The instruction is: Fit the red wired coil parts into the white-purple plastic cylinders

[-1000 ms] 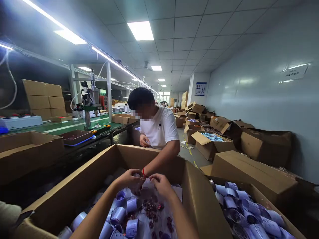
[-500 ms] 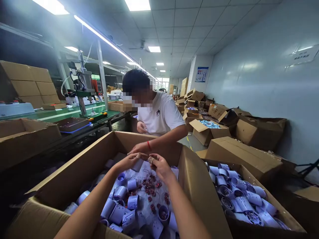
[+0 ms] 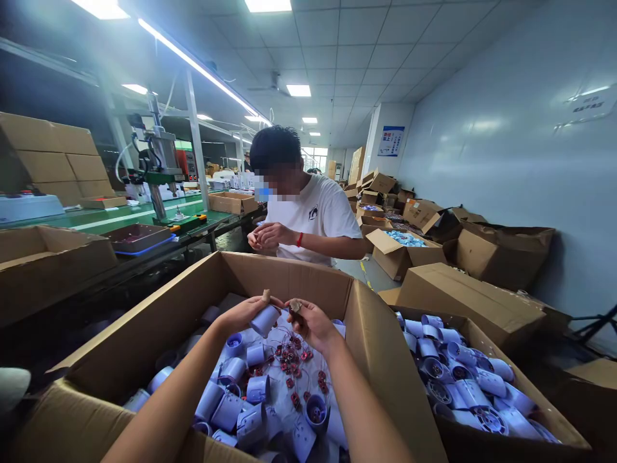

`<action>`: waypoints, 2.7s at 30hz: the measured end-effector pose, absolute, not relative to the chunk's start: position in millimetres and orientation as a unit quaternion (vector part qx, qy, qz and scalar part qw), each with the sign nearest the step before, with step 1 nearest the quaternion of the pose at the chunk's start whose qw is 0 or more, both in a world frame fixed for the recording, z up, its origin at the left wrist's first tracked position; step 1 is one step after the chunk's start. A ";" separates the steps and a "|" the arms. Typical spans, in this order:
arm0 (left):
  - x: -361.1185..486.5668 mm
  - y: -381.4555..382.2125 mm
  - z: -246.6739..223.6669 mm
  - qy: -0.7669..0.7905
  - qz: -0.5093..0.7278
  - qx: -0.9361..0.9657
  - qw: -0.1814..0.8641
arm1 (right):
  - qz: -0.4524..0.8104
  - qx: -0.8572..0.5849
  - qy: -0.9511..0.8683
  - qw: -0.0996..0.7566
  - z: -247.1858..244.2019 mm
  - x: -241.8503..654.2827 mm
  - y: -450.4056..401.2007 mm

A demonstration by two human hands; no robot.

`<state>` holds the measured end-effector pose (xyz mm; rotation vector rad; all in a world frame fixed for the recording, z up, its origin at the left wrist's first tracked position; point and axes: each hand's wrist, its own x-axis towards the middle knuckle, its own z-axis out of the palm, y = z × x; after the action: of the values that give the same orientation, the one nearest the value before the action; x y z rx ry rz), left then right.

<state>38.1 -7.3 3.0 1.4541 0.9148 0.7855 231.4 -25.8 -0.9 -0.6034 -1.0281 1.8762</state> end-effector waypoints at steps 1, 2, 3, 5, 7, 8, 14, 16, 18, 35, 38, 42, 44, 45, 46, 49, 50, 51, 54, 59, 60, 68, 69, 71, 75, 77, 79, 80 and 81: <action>38.7 -7.9 2.9 0.389 0.343 0.613 0.596 | 0.757 -0.243 -0.419 0.440 -0.3 231.1 -26.8; 39.5 -8.6 2.7 0.386 0.348 0.603 0.605 | 0.759 -0.240 -0.420 0.436 0.4 230.7 -28.1; 40.3 -9.2 2.4 0.383 0.349 0.595 0.614 | 0.764 -0.235 -0.417 0.432 1.3 230.5 -29.6; 41.4 -10.1 1.1 0.380 0.347 0.587 0.625 | 0.779 -0.219 -0.406 0.426 2.8 230.7 -32.5; 40.9 -9.9 -0.8 0.380 0.345 0.590 0.623 | 0.790 -0.196 -0.391 0.430 3.6 232.3 -34.0; 39.9 -9.3 -1.9 0.380 0.343 0.599 0.616 | 0.791 -0.185 -0.384 0.438 3.7 233.6 -34.1; 35.4 -3.0 -6.3 0.443 0.384 0.709 0.391 | 0.772 -0.139 -0.359 0.507 6.5 244.0 -31.9; 38.6 -3.1 -5.8 0.457 0.423 0.723 0.300 | 0.763 -0.131 -0.364 0.517 9.8 244.9 -33.5; 42.7 -4.8 -4.8 0.448 0.454 0.730 0.247 | 0.760 -0.128 -0.371 0.518 12.7 244.1 -36.0; 57.6 -16.2 0.4 0.362 0.504 0.779 0.091 | 0.806 -0.107 -0.346 0.467 11.4 223.5 -48.4; 62.0 -18.2 2.0 0.351 0.491 0.789 0.115 | 0.814 -0.093 -0.339 0.462 8.5 222.9 -47.1; 63.7 -15.4 1.0 0.342 0.487 0.796 0.113 | 0.825 -0.074 -0.324 0.457 3.3 223.7 -43.9; 63.1 -12.6 -1.4 0.341 0.490 0.794 0.110 | 0.827 -0.067 -0.319 0.457 1.1 225.0 -42.9; 62.8 -11.2 -2.9 0.342 0.493 0.793 0.110 | 0.828 -0.063 -0.315 0.459 0.3 225.9 -42.6; 62.6 -9.9 -4.4 0.345 0.496 0.790 0.109 | 0.829 -0.061 -0.310 0.461 -0.4 226.7 -42.5; 62.6 -7.3 -7.9 0.356 0.511 0.776 0.102 | 0.833 -0.065 -0.295 0.463 -2.0 228.9 -42.3; 62.8 -7.1 -8.3 0.358 0.517 0.771 0.099 | 0.834 -0.068 -0.292 0.463 -2.6 229.3 -42.1; 63.0 -7.2 -8.2 0.358 0.523 0.767 0.096 | 0.834 -0.072 -0.289 0.464 -3.2 229.5 -41.7; 63.9 -9.4 -5.5 0.356 0.533 0.762 0.093 | 0.836 -0.081 -0.276 0.467 -4.4 229.3 -40.4; 67.3 -14.8 -1.5 0.347 0.536 0.766 0.077 | 0.841 -0.085 -0.258 0.467 -2.6 228.5 -39.9; 68.5 -15.6 -1.4 0.343 0.539 0.766 0.074 | 0.842 -0.084 -0.255 0.467 -2.2 228.4 -39.9; 75.0 -16.5 -3.8 0.300 0.578 0.757 0.048 | 0.835 -0.075 -0.251 0.483 -6.2 227.6 -36.2; 75.1 -16.1 -4.3 0.298 0.581 0.756 0.045 | 0.835 -0.075 -0.250 0.484 -6.9 227.4 -35.5; 75.1 -15.3 -5.3 0.294 0.586 0.754 0.041 | 0.835 -0.073 -0.248 0.486 -7.9 226.8 -34.2; 75.0 -14.0 -6.9 0.296 0.586 0.753 0.036 | 0.829 -0.079 -0.238 0.500 -8.5 225.0 -33.2; 74.8 -13.3 -7.6 0.301 0.585 0.752 0.037 | 0.821 -0.091 -0.238 0.511 -7.6 222.9 -34.4; 74.4 -12.4 -8.4 0.305 0.583 0.752 0.039 | 0.804 -0.108 -0.247 0.529 -6.0 219.4 -36.4; 74.1 -12.0 -9.0 0.308 0.580 0.754 0.041 | 0.791 -0.121 -0.257 0.542 -5.2 217.4 -37.3; 73.7 -11.5 -9.8 0.311 0.575 0.756 0.043 | 0.774 -0.137 -0.272 0.556 -4.3 215.3 -37.8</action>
<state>73.7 -11.5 -9.8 2.3129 0.9499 1.7575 215.3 -37.8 -4.3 -0.3228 -0.6413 1.8277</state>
